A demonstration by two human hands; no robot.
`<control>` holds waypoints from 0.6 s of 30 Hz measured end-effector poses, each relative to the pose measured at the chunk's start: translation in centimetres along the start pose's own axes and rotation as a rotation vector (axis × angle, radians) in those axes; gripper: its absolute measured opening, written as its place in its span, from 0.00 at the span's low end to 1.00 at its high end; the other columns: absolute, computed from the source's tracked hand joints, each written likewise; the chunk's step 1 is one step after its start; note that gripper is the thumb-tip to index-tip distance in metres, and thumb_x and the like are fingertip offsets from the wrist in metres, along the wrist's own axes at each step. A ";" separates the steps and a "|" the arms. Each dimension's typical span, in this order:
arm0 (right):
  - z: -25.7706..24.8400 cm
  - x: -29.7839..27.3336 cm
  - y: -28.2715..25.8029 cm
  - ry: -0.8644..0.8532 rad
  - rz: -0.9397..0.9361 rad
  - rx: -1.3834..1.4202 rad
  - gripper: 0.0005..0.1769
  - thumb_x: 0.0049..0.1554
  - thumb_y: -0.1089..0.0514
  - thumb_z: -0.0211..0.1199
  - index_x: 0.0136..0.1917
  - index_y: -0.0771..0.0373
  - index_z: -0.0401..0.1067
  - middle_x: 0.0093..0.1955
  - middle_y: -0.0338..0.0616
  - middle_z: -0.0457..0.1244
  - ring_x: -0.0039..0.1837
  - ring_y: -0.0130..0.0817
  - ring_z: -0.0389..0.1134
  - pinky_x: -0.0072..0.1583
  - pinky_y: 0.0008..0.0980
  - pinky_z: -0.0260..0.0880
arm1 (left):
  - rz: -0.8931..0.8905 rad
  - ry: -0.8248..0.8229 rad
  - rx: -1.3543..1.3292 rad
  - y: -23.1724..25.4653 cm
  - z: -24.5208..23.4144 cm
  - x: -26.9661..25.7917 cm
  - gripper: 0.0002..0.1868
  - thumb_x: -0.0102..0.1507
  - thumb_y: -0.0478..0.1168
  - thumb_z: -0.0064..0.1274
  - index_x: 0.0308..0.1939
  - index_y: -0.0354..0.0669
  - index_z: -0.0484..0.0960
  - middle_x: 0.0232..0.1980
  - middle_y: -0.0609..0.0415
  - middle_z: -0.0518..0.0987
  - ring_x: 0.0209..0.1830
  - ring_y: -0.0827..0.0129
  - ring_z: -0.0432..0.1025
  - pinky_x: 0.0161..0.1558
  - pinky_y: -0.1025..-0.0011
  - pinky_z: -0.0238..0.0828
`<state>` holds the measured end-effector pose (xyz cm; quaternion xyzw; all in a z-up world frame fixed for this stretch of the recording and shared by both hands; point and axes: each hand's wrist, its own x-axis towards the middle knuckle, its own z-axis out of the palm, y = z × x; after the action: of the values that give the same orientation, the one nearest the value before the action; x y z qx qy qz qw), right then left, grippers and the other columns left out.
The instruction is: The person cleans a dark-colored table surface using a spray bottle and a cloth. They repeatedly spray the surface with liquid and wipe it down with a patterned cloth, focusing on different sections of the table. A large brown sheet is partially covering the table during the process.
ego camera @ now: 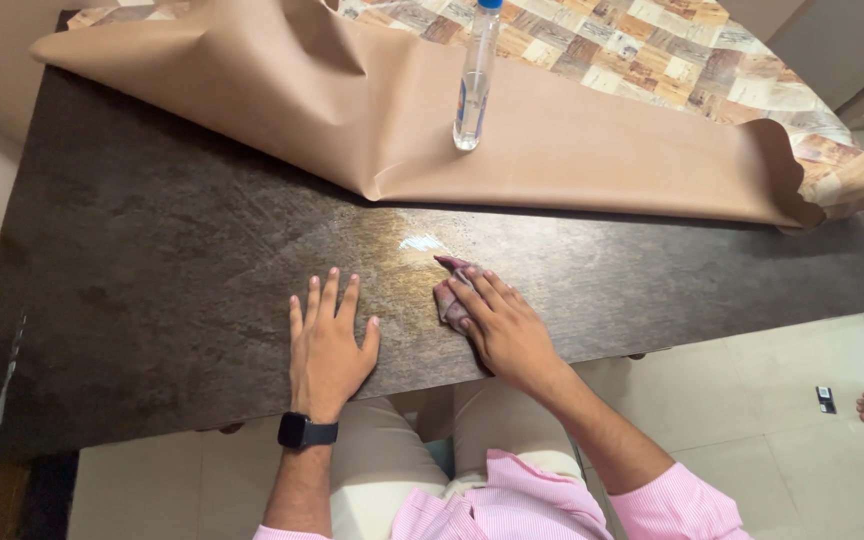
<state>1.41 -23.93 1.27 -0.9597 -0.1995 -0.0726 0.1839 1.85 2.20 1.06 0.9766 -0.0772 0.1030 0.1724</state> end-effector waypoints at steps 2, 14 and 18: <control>-0.1 0.8 0.5 -0.010 -0.003 0.008 0.30 0.64 0.49 0.53 0.78 0.54 0.58 0.79 0.54 0.53 0.79 0.55 0.52 0.75 0.53 0.51 | -0.001 -0.007 0.005 0.0 0.0 0.0 0.35 0.63 0.51 0.50 0.72 0.44 0.68 0.77 0.42 0.62 0.79 0.46 0.52 0.76 0.44 0.40; -1.3 6.3 2.6 -0.121 -0.242 0.024 0.31 0.65 0.50 0.51 0.79 0.58 0.57 0.81 0.57 0.50 0.81 0.55 0.50 0.76 0.49 0.48 | -0.001 0.001 -0.008 0.2 -0.3 0.1 0.35 0.62 0.50 0.51 0.72 0.43 0.68 0.77 0.41 0.62 0.78 0.45 0.53 0.75 0.44 0.40; -1.0 8.6 3.0 -0.142 -0.306 0.037 0.31 0.65 0.51 0.51 0.79 0.58 0.57 0.81 0.57 0.51 0.81 0.54 0.50 0.77 0.48 0.49 | -0.006 0.010 -0.037 0.2 -0.4 0.0 0.34 0.63 0.50 0.51 0.72 0.43 0.69 0.77 0.40 0.62 0.78 0.43 0.53 0.75 0.44 0.40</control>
<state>10.38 -23.75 3.04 -0.9173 -0.3572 -0.0279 0.1737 1.78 2.14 1.48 0.9729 -0.0753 0.1057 0.1913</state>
